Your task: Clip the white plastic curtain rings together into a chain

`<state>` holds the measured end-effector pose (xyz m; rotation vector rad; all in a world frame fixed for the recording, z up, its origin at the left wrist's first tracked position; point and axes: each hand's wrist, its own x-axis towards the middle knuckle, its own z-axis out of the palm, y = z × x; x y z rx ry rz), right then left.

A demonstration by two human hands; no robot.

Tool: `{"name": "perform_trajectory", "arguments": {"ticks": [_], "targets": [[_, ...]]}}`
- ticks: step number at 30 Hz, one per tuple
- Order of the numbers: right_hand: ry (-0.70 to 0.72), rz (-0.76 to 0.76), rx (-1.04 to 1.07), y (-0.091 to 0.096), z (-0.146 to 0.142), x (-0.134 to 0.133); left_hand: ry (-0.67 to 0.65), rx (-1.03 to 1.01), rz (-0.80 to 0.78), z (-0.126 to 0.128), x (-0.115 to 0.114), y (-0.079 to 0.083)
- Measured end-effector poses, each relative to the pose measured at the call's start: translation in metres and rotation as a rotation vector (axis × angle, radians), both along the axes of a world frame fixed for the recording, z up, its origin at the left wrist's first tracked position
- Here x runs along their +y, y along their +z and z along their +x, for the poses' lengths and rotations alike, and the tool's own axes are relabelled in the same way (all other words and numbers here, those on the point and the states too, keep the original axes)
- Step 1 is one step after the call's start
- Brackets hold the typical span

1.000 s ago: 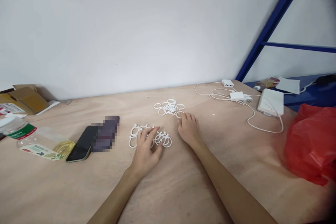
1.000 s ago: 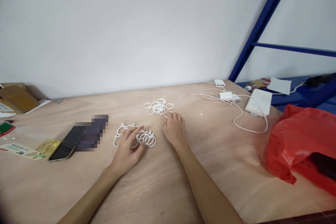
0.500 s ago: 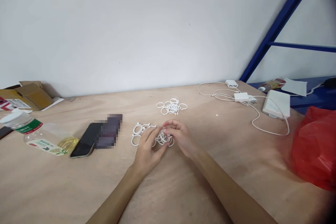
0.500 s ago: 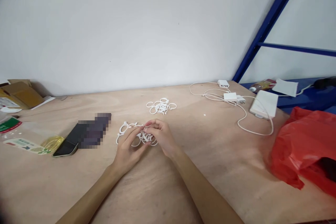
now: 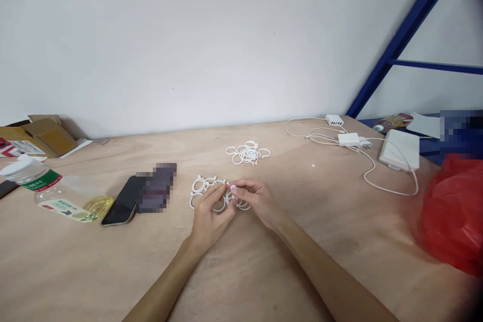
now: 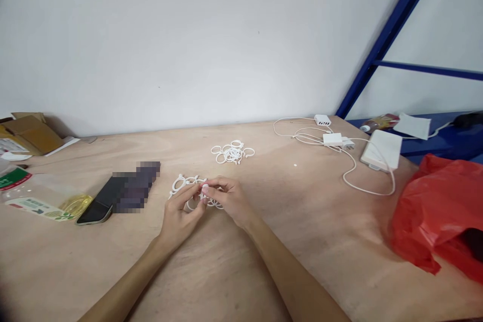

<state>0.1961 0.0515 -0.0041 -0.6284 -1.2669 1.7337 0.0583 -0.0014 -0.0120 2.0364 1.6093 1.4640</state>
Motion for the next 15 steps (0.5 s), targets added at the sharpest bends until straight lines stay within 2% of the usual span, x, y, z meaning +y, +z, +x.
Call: {"name": "perform_trajectory", "arguments": {"ticks": [3,7,11,13,15], "targets": [[-0.079,0.076,-0.015,0.000,0.000,-0.001,-0.028,-0.025,-0.066,0.003,-0.002,0.004],[-0.111,0.098,-0.034,0.000,0.000,-0.002,-0.050,-0.046,-0.104,0.005,-0.002,0.005],[-0.126,0.104,-0.161,-0.005,0.000,0.004,0.011,0.001,-0.120,0.000,0.002,-0.002],[-0.259,0.170,-0.332,-0.012,0.003,0.011,0.077,0.073,-0.119,-0.004,0.004,-0.009],[-0.448,0.337,-0.573,-0.020,0.009,0.020,0.125,0.177,-0.124,-0.007,0.006,-0.015]]}}
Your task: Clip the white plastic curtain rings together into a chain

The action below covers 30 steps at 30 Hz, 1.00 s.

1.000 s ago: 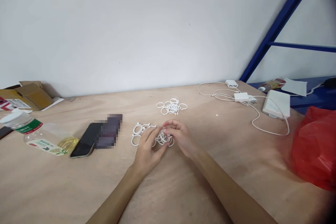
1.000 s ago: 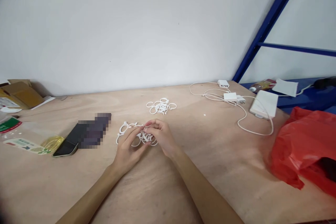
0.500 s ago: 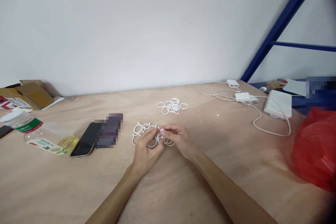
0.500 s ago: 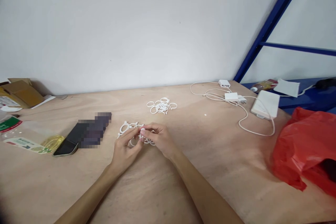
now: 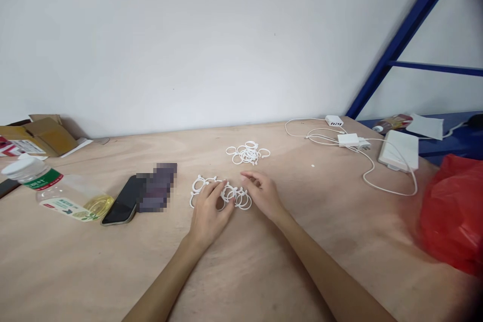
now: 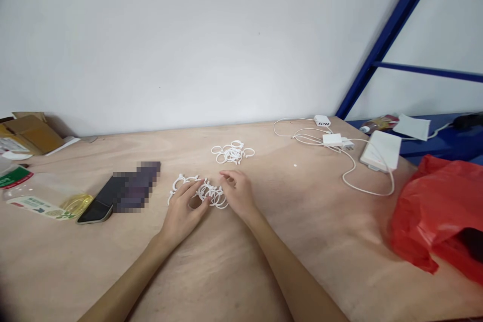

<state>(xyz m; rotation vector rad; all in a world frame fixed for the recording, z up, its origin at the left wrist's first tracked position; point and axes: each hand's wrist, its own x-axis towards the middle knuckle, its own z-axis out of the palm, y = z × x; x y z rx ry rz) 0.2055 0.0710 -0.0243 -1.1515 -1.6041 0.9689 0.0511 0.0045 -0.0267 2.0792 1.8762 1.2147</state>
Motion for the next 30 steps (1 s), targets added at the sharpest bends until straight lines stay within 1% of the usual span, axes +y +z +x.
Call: {"name": "perform_trajectory", "arguments": {"ticks": [2,4,7,10,13,16,19,25,30], "targets": [[-0.105,0.157,-0.268,-0.008,0.007,0.007,0.018,0.078,-0.003,-0.001,0.000,-0.004],[-0.124,0.227,-0.479,-0.013,0.012,0.012,0.013,0.108,0.008,0.000,0.000,-0.005],[-0.135,0.258,-0.670,-0.012,0.009,0.015,-0.013,0.109,0.040,0.002,0.000,-0.005],[-0.136,0.266,-0.817,-0.007,-0.005,0.021,-0.029,0.109,0.077,0.002,0.000,-0.005],[-0.066,0.242,-0.945,-0.001,-0.021,0.032,-0.031,0.109,0.093,0.002,0.001,-0.006],[0.005,0.216,-1.009,0.002,-0.031,0.044,-0.030,0.102,0.093,0.001,0.001,-0.007],[0.023,0.202,-1.031,0.002,-0.032,0.050,-0.027,0.084,0.090,0.002,0.001,-0.007],[0.015,0.177,-1.036,-0.001,-0.020,0.047,-0.031,0.074,0.100,0.004,-0.001,-0.003],[0.002,0.141,-0.952,-0.001,-0.011,0.045,-0.043,0.065,0.095,0.004,0.000,-0.005]]}}
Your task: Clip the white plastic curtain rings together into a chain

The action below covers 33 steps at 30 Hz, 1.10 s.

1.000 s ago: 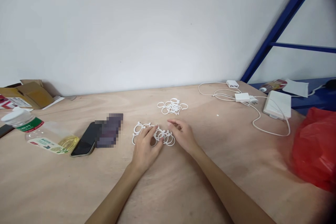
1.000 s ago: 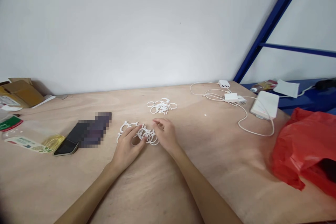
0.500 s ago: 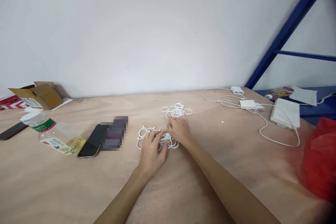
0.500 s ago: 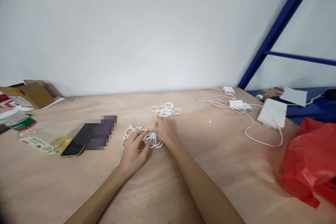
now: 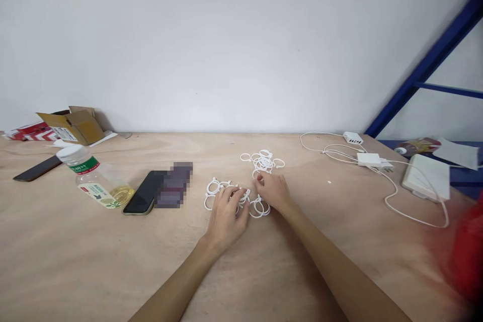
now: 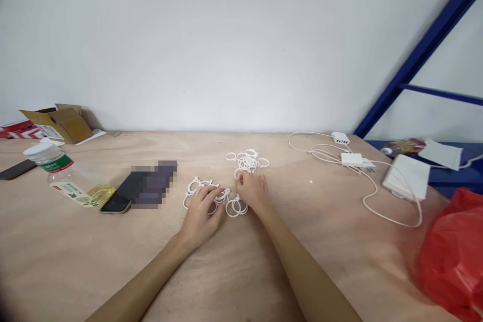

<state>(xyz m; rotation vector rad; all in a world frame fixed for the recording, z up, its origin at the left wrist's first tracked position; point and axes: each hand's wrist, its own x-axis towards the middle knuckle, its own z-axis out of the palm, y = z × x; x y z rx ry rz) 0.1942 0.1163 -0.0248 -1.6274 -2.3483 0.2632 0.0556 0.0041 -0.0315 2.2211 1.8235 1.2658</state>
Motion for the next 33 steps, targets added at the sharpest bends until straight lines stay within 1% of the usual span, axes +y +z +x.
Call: {"name": "perform_trajectory", "arguments": {"ticks": [4,6,7,9,11,12,14,16,18,20,21,25,27,30,33], "targets": [[0.028,-0.004,0.065,0.003,0.006,0.001,-0.051,0.008,0.010,0.000,-0.001,0.001],[0.028,0.000,0.099,0.003,0.010,0.000,-0.119,0.051,-0.008,0.003,-0.004,0.005],[0.025,-0.002,0.148,0.003,0.012,-0.002,-0.168,0.092,-0.029,0.005,-0.007,0.008],[0.015,-0.025,0.340,0.002,0.018,-0.008,-0.275,0.191,-0.075,0.010,-0.012,0.013],[-0.017,-0.072,0.592,0.000,0.023,-0.018,-0.362,0.268,-0.109,0.016,-0.016,0.017],[-0.042,-0.101,0.696,-0.001,0.026,-0.024,-0.390,0.287,-0.122,0.018,-0.017,0.018],[-0.094,-0.165,0.820,-0.002,0.027,-0.035,-0.407,0.295,-0.144,0.021,-0.019,0.018],[-0.105,-0.266,0.936,-0.003,0.025,-0.044,-0.391,0.288,-0.158,0.021,-0.018,0.016],[-0.077,-0.393,1.084,-0.003,0.020,-0.050,-0.362,0.284,-0.157,0.019,-0.016,0.014],[-0.039,-0.461,1.195,-0.002,0.015,-0.052,-0.329,0.293,-0.154,0.017,-0.014,0.011],[-0.017,-0.460,1.219,-0.001,0.014,-0.053,-0.307,0.305,-0.152,0.016,-0.013,0.010],[0.046,-0.378,1.237,0.001,0.016,-0.053,-0.193,0.370,-0.114,0.012,-0.010,0.007],[0.053,-0.361,1.305,0.001,0.020,-0.053,-0.128,0.361,-0.085,0.009,-0.008,0.007],[0.099,-0.386,1.417,0.001,0.023,-0.054,-0.026,0.226,-0.047,0.005,-0.006,0.009],[0.156,-0.432,1.394,0.005,0.019,-0.059,0.019,-0.028,-0.055,0.004,-0.005,0.010]]}}
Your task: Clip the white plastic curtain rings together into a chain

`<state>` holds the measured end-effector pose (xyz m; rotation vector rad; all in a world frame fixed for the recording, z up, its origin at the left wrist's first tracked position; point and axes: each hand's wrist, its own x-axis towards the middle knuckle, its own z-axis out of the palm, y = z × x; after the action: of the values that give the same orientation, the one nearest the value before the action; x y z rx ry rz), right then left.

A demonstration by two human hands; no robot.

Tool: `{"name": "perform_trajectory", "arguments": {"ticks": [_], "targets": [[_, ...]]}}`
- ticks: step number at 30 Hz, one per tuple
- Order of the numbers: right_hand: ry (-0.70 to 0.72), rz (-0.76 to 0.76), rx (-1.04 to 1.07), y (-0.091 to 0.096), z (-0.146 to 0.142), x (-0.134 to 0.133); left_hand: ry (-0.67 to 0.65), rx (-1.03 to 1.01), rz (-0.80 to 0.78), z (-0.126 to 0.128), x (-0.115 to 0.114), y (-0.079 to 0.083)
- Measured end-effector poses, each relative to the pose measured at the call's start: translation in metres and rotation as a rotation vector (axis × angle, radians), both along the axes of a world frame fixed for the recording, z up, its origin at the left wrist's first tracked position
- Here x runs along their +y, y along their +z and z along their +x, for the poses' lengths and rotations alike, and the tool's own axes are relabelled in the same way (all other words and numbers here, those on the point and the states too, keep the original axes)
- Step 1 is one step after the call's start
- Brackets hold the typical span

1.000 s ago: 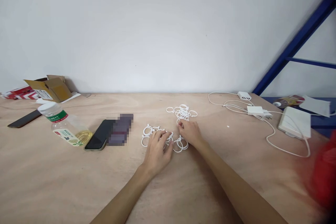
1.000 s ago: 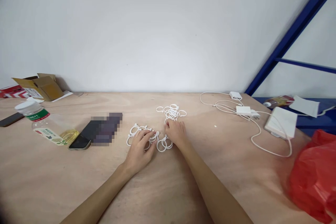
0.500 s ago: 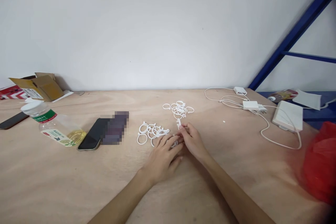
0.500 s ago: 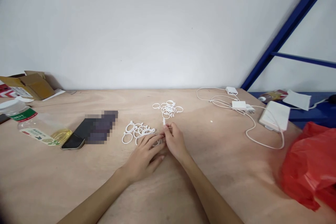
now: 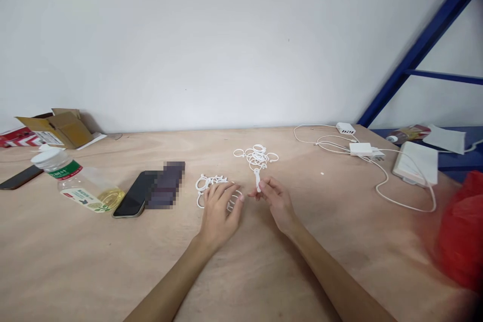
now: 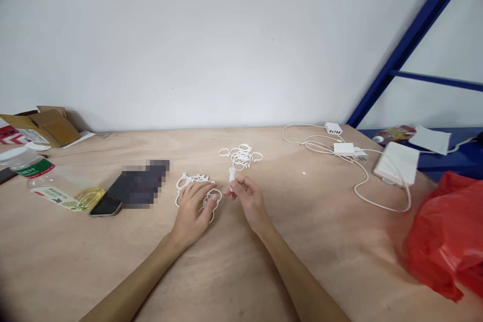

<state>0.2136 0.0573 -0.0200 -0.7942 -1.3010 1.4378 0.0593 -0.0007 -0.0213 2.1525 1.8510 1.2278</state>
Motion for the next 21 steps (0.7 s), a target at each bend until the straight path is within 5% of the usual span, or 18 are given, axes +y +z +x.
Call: {"name": "perform_trajectory", "arguments": {"ticks": [10,15,21], "targets": [[0.267,0.064,-0.100,0.012,-0.009,-0.020,-0.126,-0.524,-0.176,0.006,0.000,0.004],[0.269,0.086,-0.202,0.011,-0.008,-0.020,-0.083,-0.534,-0.190,0.004,0.001,0.007],[0.138,0.049,-0.148,0.012,-0.007,-0.016,-0.140,-0.319,-0.083,0.002,-0.001,0.013]]}}
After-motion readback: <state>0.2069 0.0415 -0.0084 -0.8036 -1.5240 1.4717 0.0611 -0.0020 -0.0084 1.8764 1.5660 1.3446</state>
